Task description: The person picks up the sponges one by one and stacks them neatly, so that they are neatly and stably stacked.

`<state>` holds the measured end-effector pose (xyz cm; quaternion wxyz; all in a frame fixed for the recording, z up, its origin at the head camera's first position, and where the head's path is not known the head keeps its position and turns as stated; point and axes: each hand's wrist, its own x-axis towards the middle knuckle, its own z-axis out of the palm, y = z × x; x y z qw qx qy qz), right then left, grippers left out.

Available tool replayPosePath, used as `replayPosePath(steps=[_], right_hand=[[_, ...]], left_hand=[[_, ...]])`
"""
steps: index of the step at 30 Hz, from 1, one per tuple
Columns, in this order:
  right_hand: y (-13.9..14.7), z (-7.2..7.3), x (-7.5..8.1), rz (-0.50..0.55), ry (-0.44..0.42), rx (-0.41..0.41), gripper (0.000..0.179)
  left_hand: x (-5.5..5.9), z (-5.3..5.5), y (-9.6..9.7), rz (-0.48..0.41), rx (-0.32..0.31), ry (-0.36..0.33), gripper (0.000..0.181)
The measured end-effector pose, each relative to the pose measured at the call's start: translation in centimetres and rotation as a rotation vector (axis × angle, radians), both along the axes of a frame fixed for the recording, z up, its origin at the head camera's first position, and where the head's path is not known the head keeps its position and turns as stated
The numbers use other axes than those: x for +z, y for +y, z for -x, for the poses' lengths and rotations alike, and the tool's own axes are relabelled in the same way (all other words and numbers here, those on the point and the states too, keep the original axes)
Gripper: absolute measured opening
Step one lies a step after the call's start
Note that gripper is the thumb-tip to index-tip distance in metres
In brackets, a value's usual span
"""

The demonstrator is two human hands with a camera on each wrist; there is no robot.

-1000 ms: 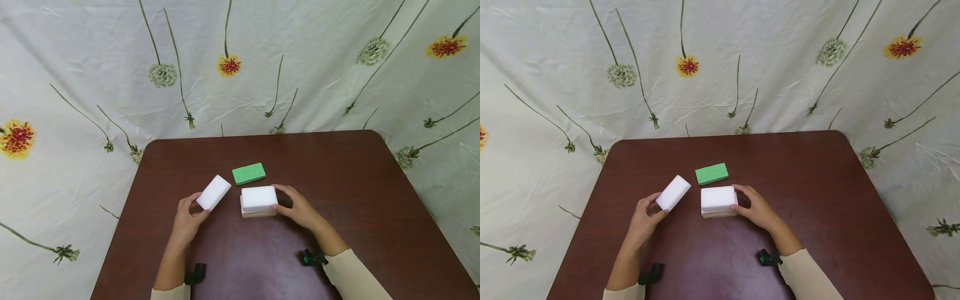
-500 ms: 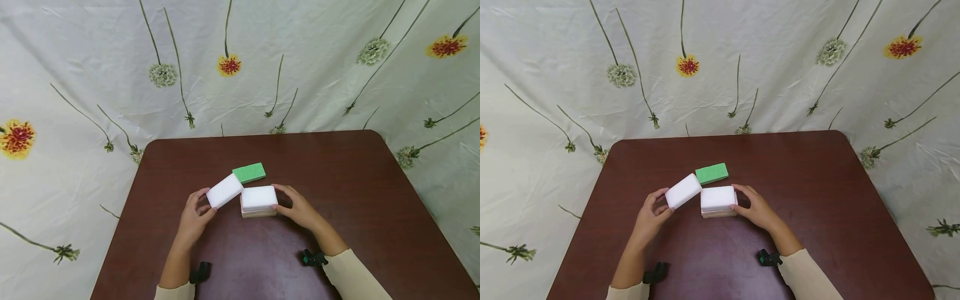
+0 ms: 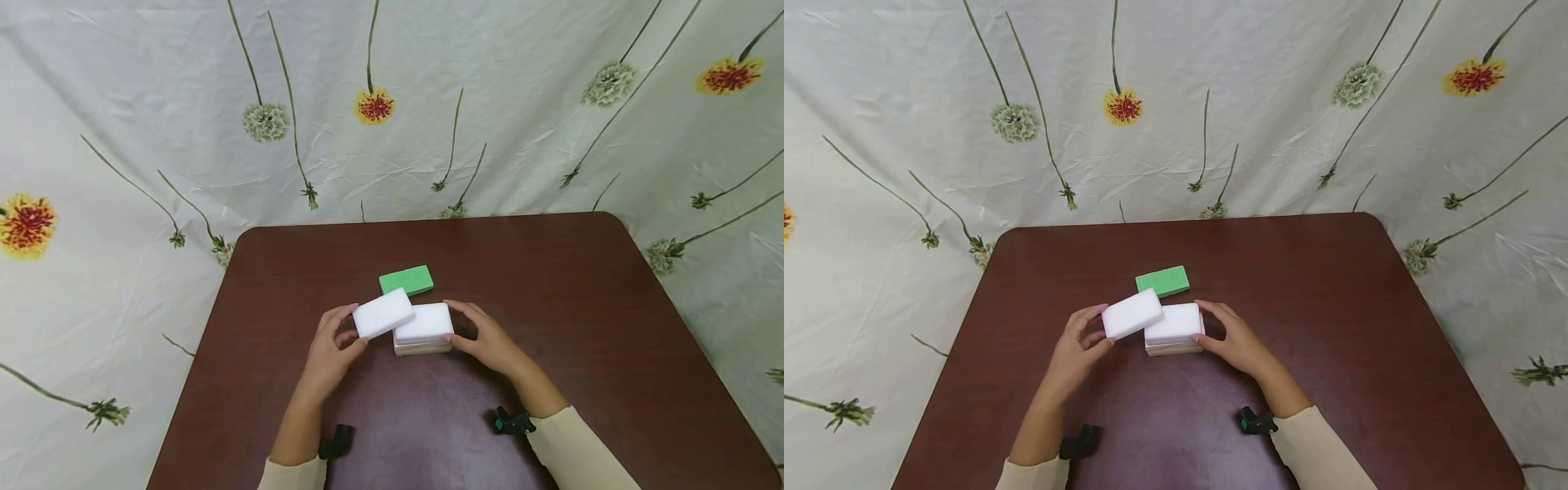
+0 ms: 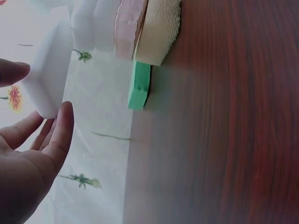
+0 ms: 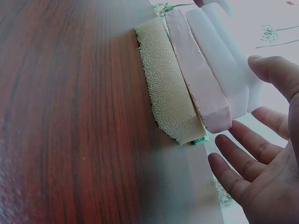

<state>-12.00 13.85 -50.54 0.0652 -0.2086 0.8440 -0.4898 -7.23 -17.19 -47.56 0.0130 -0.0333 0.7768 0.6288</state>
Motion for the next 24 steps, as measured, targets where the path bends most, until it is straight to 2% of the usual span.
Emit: replayPosePath(steps=[13,24], right_hand=[[0.1,0.0,0.0,-0.006,-0.002,0.004,0.066],[0.1,0.0,0.0,-0.012,0.018,-0.001,0.065]], left_hand=[[-0.1,0.4,1.9,-0.032,-0.078,0.049,0.065],[-0.3,0.8,3.6,-0.016,-0.126,0.08,0.065]])
